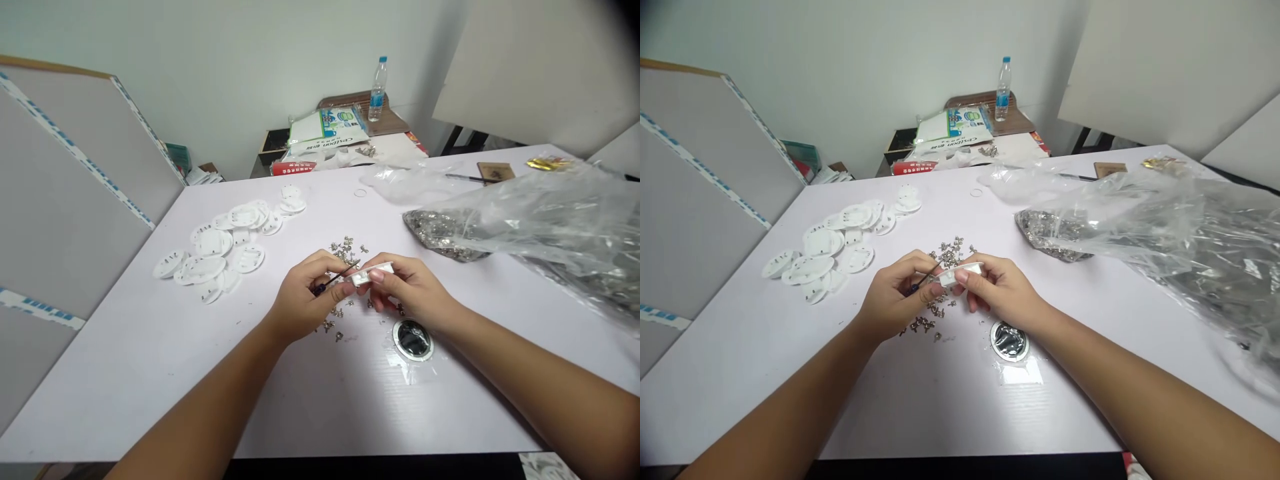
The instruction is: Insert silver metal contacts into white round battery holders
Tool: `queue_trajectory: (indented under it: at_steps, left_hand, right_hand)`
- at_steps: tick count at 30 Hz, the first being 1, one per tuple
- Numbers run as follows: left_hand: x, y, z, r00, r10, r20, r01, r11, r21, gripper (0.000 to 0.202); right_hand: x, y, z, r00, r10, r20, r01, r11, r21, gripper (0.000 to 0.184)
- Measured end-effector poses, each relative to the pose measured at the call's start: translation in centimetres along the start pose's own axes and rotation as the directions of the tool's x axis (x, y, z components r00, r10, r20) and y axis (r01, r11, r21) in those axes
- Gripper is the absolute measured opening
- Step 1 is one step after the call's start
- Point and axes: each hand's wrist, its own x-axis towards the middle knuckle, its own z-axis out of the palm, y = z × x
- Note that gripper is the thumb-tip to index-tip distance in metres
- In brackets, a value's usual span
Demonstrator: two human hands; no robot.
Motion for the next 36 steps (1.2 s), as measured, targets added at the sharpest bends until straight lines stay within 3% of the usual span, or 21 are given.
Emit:
queue_trajectory:
  at_steps: [3, 7, 14, 20, 23, 25, 31, 36]
  left_hand:
    - [0.0, 0.1, -0.2, 0.999, 0.036, 0.013, -0.036, 0.999, -0.015, 0.011]
    - [-0.1, 0.2, -0.3, 0.995, 0.095, -0.027, -0.094, 0.995, 0.02, 0.013]
    - [-0.5, 0.0, -0.1, 0.984, 0.137, -0.112, -0.131, 0.989, 0.061, 0.013]
    - [-0.6, 0.4, 0.1, 0.982, 0.077, -0.171, -0.054, 0.99, 0.132, 0.008]
    - [-0.6, 0.3, 0.1, 0.982, -0.036, -0.183, 0.051, 0.996, 0.078, 0.01]
    - [-0.5, 0.2, 0.1, 0.979, -0.134, -0.152, 0.136, 0.991, 0.001, 0.013]
    - [-0.3, 0.1, -0.1, 0.927, -0.374, 0.021, 0.367, 0.895, -0.255, 0.023]
    - [0.0, 0.3, -0.1, 0.917, -0.368, 0.156, 0.399, 0.826, -0.398, 0.027]
  right_hand:
    - [-0.1, 0.1, 0.2, 0.999, 0.023, 0.037, -0.024, 0.999, 0.048, 0.033]
    - [-0.3, 0.2, 0.5, 0.995, 0.077, 0.056, -0.082, 0.991, 0.101, 0.038]
    - [-0.5, 0.3, 1.0, 0.994, 0.073, 0.077, -0.081, 0.991, 0.106, 0.042]
    - [-0.9, 1.0, 0.8, 1.0, 0.001, -0.005, -0.002, 0.99, -0.141, 0.046]
    - [-1.0, 1.0, 0.8, 0.997, -0.072, -0.038, 0.06, 0.964, -0.261, 0.046]
    - [-0.9, 0.9, 0.9, 0.995, -0.089, -0.04, 0.075, 0.96, -0.268, 0.046]
    - [-0.7, 0.8, 0.9, 0.998, 0.051, 0.022, -0.05, 0.996, -0.069, 0.055]
    - [-0.5, 0.8, 0.7, 0.997, 0.066, 0.044, -0.066, 0.998, 0.003, 0.055]
